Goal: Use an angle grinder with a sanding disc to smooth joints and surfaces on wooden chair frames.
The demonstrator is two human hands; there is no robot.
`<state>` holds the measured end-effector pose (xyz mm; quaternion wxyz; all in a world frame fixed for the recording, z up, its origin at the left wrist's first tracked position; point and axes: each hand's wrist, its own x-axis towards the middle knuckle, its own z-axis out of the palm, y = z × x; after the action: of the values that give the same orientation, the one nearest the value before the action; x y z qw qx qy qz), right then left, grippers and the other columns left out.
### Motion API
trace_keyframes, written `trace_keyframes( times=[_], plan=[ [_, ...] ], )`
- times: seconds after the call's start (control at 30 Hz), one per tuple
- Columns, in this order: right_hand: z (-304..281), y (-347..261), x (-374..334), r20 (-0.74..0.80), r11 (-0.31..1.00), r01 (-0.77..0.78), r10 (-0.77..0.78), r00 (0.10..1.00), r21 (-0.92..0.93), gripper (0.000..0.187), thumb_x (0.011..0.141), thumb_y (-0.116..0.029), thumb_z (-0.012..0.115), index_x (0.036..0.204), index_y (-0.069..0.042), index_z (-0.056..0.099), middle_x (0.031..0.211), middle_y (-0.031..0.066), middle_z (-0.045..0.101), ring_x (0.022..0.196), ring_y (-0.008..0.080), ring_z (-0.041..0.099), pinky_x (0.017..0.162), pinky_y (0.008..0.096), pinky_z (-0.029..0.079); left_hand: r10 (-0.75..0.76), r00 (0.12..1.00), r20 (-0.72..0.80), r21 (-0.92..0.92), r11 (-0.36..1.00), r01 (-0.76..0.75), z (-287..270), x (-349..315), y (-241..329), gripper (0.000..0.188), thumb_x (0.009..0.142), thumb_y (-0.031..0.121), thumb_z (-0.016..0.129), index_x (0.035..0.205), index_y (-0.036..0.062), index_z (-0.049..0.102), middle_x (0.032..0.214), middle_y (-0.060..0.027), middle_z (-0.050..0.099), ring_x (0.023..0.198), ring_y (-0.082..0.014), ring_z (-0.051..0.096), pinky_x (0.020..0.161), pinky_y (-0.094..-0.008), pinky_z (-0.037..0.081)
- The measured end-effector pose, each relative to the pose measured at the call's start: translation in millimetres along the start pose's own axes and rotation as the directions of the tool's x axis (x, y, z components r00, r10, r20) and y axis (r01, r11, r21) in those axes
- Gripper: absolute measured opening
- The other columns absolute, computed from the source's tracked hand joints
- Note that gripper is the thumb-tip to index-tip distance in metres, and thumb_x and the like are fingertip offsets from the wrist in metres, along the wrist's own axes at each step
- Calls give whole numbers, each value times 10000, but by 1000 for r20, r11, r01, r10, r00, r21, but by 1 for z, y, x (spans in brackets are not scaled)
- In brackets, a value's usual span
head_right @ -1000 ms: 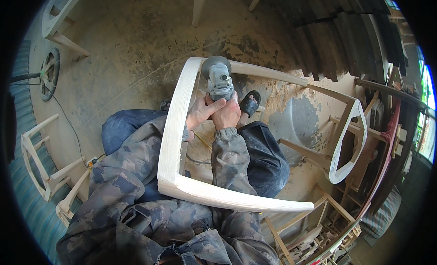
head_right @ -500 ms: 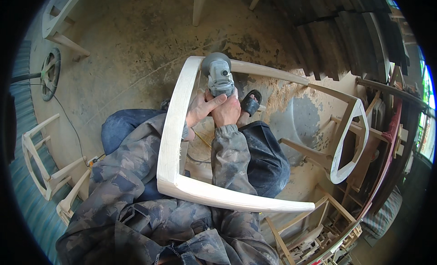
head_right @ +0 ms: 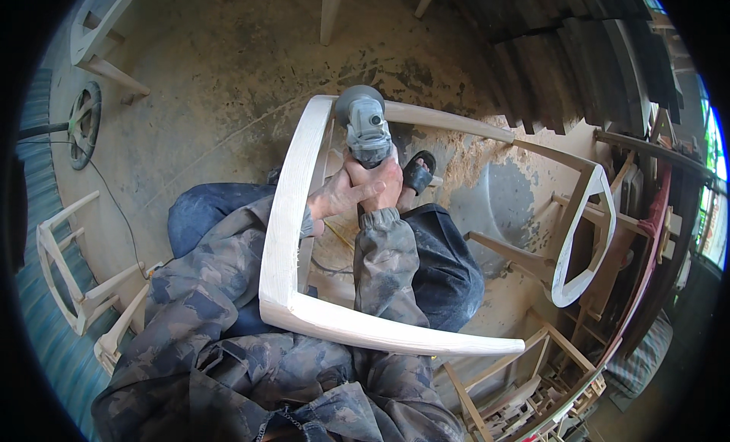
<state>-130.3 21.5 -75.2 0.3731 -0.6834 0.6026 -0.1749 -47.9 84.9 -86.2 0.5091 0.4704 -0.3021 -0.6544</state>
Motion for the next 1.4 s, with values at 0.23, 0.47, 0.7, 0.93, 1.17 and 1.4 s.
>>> trace_keyframes(
  times=[0.23,0.47,0.7,0.93,1.17,1.4],
  plan=[
    [1,-3,3,-9,998,-35,34,999,-59,641,646,-461,755,1078,-16,591,932,210,668,911,382,647,791,423,510,-36,999,-2,-156,987,35,4,-2,10,1088,683,664,710,1432,3,276,1384,-144,406,1318,-264,361,1094,-368,277],
    [-5,-12,0,-27,998,-38,36,999,-57,666,638,-480,757,1082,-12,593,946,221,665,911,388,645,787,424,510,0,999,-45,-183,983,-8,6,-4,16,935,737,554,726,1352,-42,349,1274,-143,471,1197,-242,445,1031,-337,344],
    [-2,-13,0,-30,993,-77,75,997,-86,667,642,-495,753,1083,-21,595,944,216,670,916,383,648,781,422,512,-53,995,83,-184,980,68,-2,1,9,1025,711,648,694,1449,65,287,1392,-101,401,1328,-233,335,1099,-375,251],
    [-9,-13,1,-12,992,-93,93,996,-86,676,641,-480,755,1086,-4,576,940,222,669,912,386,648,779,430,508,-89,995,44,-134,987,94,-2,2,4,1016,719,635,698,1437,41,292,1347,-111,443,1291,-235,375,1084,-370,278],
    [-5,-11,-4,-90,984,66,-51,995,167,592,655,-369,773,1067,9,578,916,212,661,869,367,651,771,407,500,58,998,-4,175,983,-56,-12,0,0,1085,679,660,713,1391,-39,288,1308,-191,447,1238,-288,425,1043,-363,339],
    [-15,-6,-3,-34,989,93,-89,995,114,562,671,-374,763,1056,1,600,909,197,672,859,353,664,758,401,507,27,999,-45,167,986,-19,3,3,-10,1146,662,720,669,1362,-92,261,1252,-236,456,1193,-322,460,1015,-349,367]
  ],
)
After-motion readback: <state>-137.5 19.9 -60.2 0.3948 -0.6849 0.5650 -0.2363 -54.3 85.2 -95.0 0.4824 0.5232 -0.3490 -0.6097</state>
